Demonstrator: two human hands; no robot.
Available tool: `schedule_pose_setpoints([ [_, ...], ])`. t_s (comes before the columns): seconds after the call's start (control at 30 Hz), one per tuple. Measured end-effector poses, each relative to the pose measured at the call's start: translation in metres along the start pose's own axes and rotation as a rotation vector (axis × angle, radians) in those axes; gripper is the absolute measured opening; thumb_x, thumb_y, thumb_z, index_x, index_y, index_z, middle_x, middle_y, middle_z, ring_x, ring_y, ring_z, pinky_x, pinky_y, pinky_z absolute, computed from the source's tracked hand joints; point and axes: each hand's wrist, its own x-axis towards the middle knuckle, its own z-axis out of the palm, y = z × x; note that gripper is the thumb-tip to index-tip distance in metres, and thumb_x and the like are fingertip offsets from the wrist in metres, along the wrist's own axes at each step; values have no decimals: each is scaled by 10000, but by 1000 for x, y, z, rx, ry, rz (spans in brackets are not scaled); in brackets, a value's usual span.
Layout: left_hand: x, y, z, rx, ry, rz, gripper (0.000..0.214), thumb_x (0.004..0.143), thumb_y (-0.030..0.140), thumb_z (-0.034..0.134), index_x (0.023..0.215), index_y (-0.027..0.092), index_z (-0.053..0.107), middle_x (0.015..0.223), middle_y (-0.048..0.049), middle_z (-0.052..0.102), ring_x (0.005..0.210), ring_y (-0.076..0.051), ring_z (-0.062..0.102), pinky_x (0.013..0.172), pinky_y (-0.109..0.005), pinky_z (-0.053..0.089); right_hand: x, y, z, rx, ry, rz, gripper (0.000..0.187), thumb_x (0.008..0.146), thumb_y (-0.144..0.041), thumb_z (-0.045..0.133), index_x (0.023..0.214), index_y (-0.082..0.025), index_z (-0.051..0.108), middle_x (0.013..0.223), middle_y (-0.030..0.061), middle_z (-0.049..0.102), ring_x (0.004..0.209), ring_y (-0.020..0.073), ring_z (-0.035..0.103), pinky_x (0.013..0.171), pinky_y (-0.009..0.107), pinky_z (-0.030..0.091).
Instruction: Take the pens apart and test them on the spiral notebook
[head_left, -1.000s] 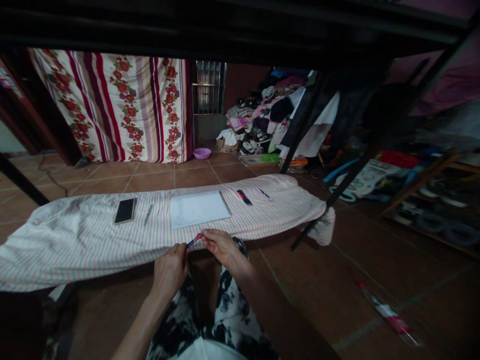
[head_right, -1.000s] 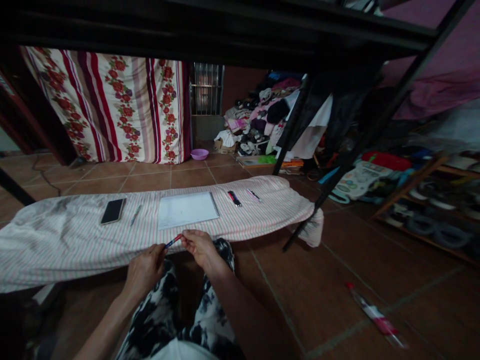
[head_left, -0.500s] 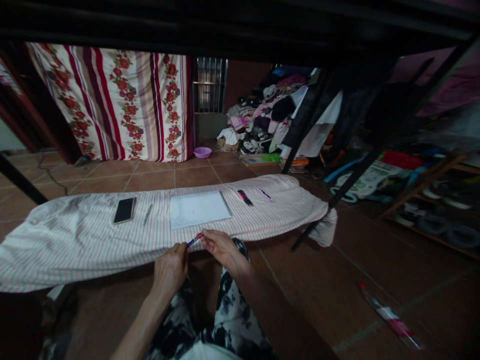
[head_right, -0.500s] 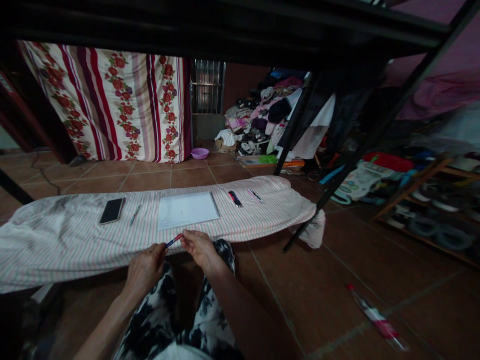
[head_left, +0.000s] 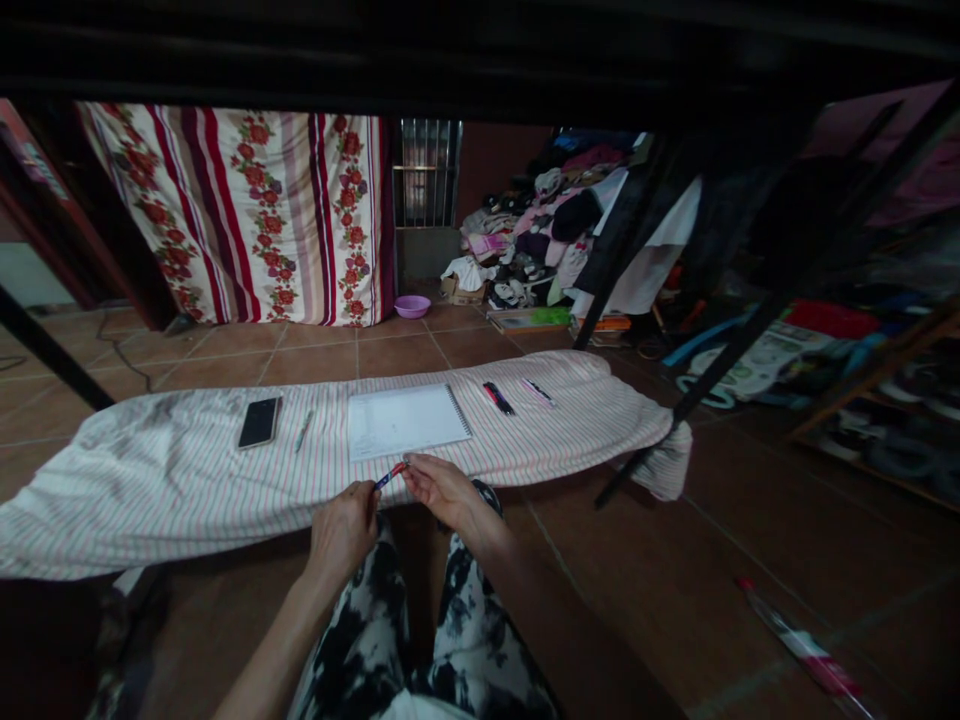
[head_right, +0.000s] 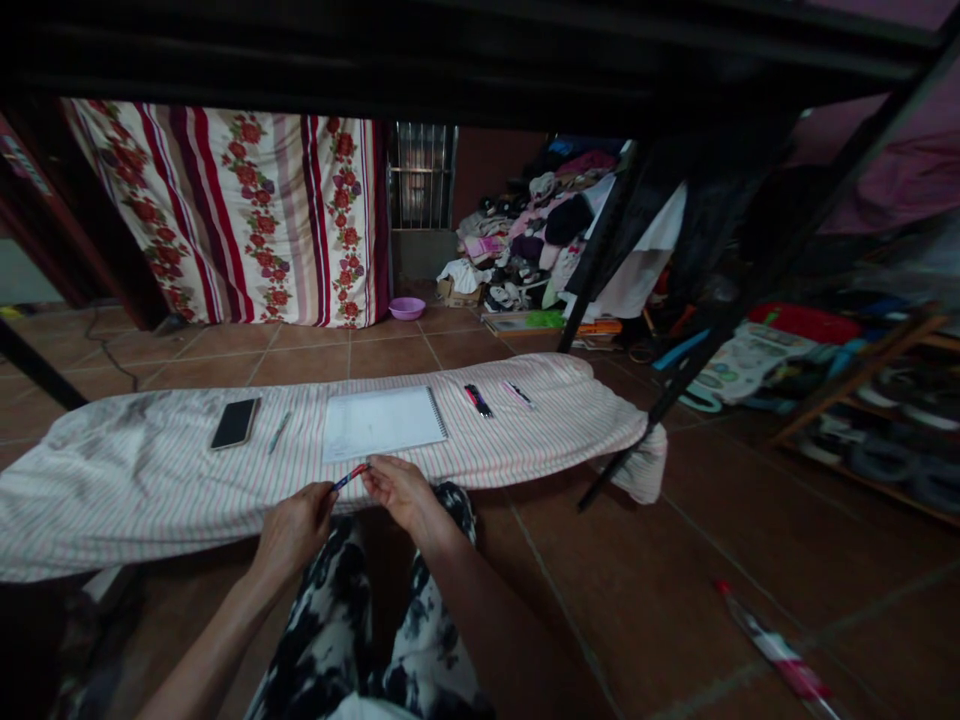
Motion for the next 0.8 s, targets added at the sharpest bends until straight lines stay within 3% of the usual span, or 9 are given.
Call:
schedule_pose_setpoints([
  [0.43,32,-6,8,24,-17,4,262,903,251,323,967,190,570,920,-57,664,798,-203,643,612,-283,394,35,-8,-2,8,101,18,129,588,-30,735,611,-111,637,584,-4,650,525,63,600,531,134,497],
  [0.8,57,-6,18,40,-18,22,270,905,254,311,973,193,565,908,-56,661,792,-197,640,592,-279,391,59,-17,-8,5,141,44,112,653,-108,728,636,-116,618,598,8,649,540,74,609,547,151,510],
])
